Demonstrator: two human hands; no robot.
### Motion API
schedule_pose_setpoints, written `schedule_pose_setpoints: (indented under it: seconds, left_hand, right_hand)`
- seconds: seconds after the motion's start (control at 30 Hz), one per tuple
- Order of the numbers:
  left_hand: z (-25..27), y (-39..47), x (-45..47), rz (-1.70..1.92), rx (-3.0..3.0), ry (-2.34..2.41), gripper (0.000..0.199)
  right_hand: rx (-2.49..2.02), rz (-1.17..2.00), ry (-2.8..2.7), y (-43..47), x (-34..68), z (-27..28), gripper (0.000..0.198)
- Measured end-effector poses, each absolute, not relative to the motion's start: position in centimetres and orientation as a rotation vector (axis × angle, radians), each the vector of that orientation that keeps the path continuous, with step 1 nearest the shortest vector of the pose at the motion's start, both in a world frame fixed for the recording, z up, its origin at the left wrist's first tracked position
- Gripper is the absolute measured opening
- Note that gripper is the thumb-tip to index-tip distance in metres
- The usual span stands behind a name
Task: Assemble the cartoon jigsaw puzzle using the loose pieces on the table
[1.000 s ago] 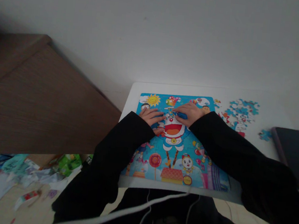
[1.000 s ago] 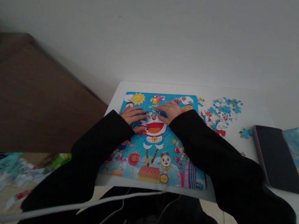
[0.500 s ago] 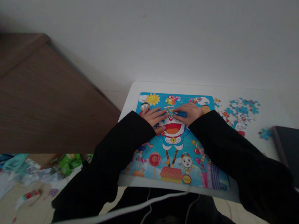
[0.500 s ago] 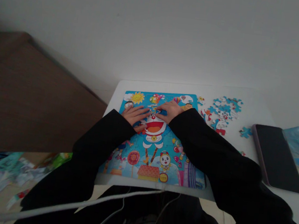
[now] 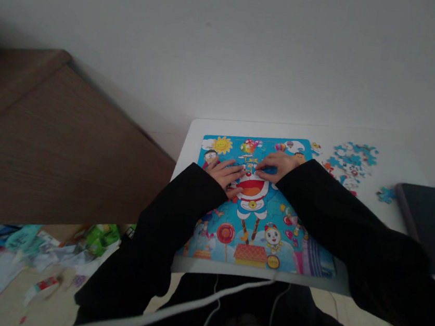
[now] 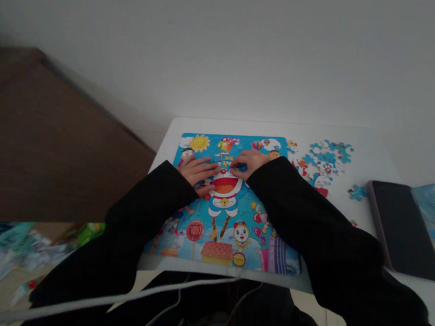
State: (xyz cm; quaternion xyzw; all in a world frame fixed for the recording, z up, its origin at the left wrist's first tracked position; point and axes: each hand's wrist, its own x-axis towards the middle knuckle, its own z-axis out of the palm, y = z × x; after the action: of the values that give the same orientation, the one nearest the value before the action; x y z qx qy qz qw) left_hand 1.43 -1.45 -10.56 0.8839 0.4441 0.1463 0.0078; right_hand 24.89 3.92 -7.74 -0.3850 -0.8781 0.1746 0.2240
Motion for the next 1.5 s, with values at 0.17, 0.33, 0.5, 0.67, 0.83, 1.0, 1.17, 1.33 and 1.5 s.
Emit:
schedule_pose_setpoints:
  seconds: [0.17,0.33,0.5,0.67,0.83,1.0,1.17,1.33,1.5]
  left_hand:
    - [-10.3,-1.6,1.4,0.452,2.756,1.420,0.047]
    - [-10.2,-1.5,1.5,0.403,2.736,1.446,0.052]
    - [-9.6,-1.8,1.6,0.374,2.720,1.476,0.054]
    - [-9.0,-2.0,1.6,0.388,2.744,1.484,0.054]
    - [-8.7,-2.1,1.7,0.331,2.709,1.508,0.055]
    - [-8.1,-2.5,1.7,0.385,2.724,1.475,0.051]
    - [-9.1,-2.0,1.6,0.377,2.711,1.497,0.055]
    - [-10.0,-1.6,1.5,0.397,2.716,1.511,0.055]
    - [-10.2,-1.7,1.4,0.390,2.728,1.501,0.055]
  right_hand:
    - [-1.025,0.460,-2.426,3.8,24.9,-7.9,0.010]
    - [-1.058,0.402,-2.415,3.7,24.6,-8.0,0.015]
    - [-1.121,0.394,-2.386,3.8,24.3,-7.9,0.016]
    - [-1.158,0.421,-2.348,4.3,24.2,-7.8,0.014]
    - [-1.188,0.413,-2.342,4.6,24.1,-7.9,0.014]
    - [-1.190,0.405,-2.342,4.6,24.2,-8.0,0.015]
    - [-1.176,0.380,-2.341,4.5,24.2,-8.1,0.015]
    - [-1.165,0.411,-2.347,4.4,24.2,-8.0,0.015]
    - [-1.095,0.418,-2.360,4.3,24.5,-8.0,0.016]
